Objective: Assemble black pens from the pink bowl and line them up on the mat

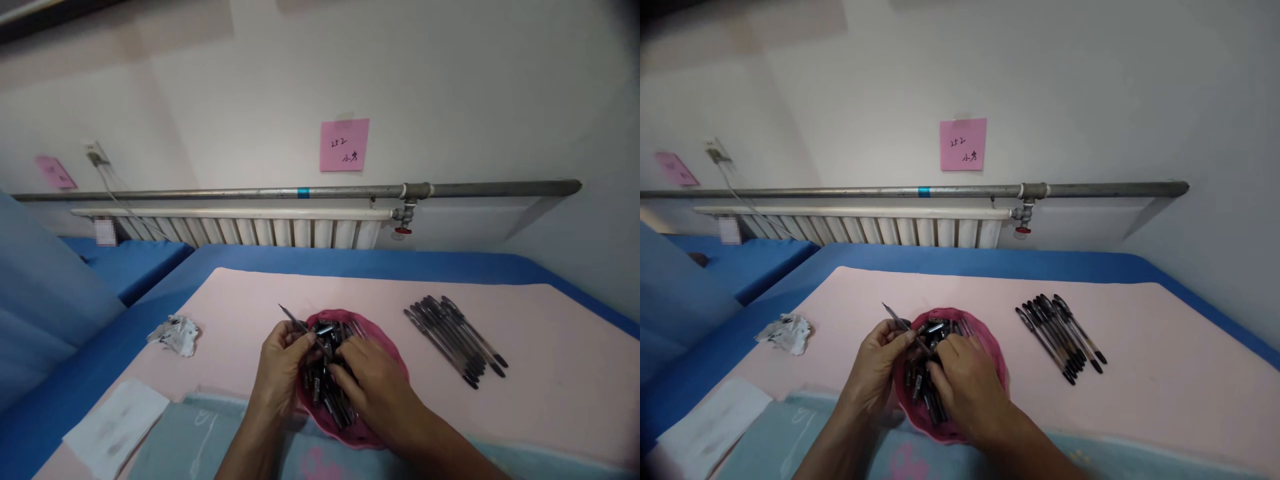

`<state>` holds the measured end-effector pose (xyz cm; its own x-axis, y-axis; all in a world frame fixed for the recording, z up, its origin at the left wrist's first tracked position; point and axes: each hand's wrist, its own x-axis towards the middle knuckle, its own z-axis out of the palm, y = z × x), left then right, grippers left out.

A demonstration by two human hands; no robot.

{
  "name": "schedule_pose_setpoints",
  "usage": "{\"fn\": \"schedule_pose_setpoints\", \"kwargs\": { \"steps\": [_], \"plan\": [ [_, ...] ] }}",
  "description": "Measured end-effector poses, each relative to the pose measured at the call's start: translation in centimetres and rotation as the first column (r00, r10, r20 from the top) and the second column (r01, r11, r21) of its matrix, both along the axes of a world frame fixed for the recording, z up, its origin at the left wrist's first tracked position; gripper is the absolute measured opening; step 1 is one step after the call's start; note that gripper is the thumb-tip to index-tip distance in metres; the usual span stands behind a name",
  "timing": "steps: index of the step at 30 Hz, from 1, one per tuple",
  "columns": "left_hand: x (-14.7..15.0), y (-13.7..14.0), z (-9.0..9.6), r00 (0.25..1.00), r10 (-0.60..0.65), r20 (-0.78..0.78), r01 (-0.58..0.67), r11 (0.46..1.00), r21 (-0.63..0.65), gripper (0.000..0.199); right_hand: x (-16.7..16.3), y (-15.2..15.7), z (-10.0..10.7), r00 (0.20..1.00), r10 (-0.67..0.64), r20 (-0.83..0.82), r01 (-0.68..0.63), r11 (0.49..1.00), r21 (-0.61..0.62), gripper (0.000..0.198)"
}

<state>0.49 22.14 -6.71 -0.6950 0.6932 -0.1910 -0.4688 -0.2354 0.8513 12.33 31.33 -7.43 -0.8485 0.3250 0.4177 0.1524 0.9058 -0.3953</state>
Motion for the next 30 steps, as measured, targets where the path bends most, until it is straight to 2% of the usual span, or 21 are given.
{"fn": "schedule_pose_setpoints", "kwargs": {
  "steps": [3, 6, 13, 16, 19, 24, 26, 28, 30],
  "plan": [
    [0.0, 0.0, -0.1, 1.0, -0.013, -0.008, 0.013, 1.0, -0.005, 0.026, 0.0, -0.1, 0.0, 1.0, 0.024, -0.008, -0.024, 0.999, -0.042, 0.014],
    [0.0, 0.0, -0.1, 0.999, -0.027, -0.034, 0.027, 1.0, -0.002, 0.025, 0.1, -0.3, 0.2, 0.999, 0.032, 0.02, -0.029, 0.991, -0.134, 0.015],
    [-0.4, -0.3, 0.6, 1.0, -0.013, -0.007, 0.013, 1.0, 0.002, 0.029, 0.2, 0.3, 1.5, 0.997, 0.08, 0.018, -0.07, 0.943, -0.327, 0.015],
    [-0.8, -0.5, 0.9, 0.999, 0.042, -0.009, -0.042, 0.999, -0.015, 0.034, 0.5, 1.9, 2.3, 0.998, -0.012, -0.061, -0.014, 0.914, -0.405, 0.014],
    [-1.2, -0.6, 0.9, 0.996, 0.078, -0.037, -0.08, 0.995, -0.058, 0.031, 0.8, 3.3, 2.8, 0.993, -0.103, -0.051, 0.071, 0.899, -0.433, 0.013],
    [-1.6, -0.9, 0.7, 0.995, 0.089, -0.04, -0.091, 0.994, -0.055, 0.03, 1.1, 3.9, 2.5, 1.0, -0.008, 0.021, 0.016, 0.91, -0.414, 0.019],
    [-1.8, -1.0, 0.7, 0.994, 0.101, -0.029, -0.102, 0.993, -0.064, 0.031, 1.0, 3.5, 2.1, 0.998, 0.06, 0.014, -0.052, 0.943, -0.329, 0.02],
    [-2.1, -1.1, 0.6, 0.992, 0.122, -0.025, -0.123, 0.99, -0.072, 0.032, 0.7, 2.8, 1.5, 0.987, 0.157, 0.022, -0.15, 0.97, -0.194, 0.021],
    [-2.3, -1.0, 0.5, 0.991, 0.13, -0.017, -0.131, 0.989, -0.073, 0.033, 0.2, 1.9, 0.9, 0.967, 0.246, 0.071, -0.24, 0.967, -0.083, 0.023]
  ]
}}
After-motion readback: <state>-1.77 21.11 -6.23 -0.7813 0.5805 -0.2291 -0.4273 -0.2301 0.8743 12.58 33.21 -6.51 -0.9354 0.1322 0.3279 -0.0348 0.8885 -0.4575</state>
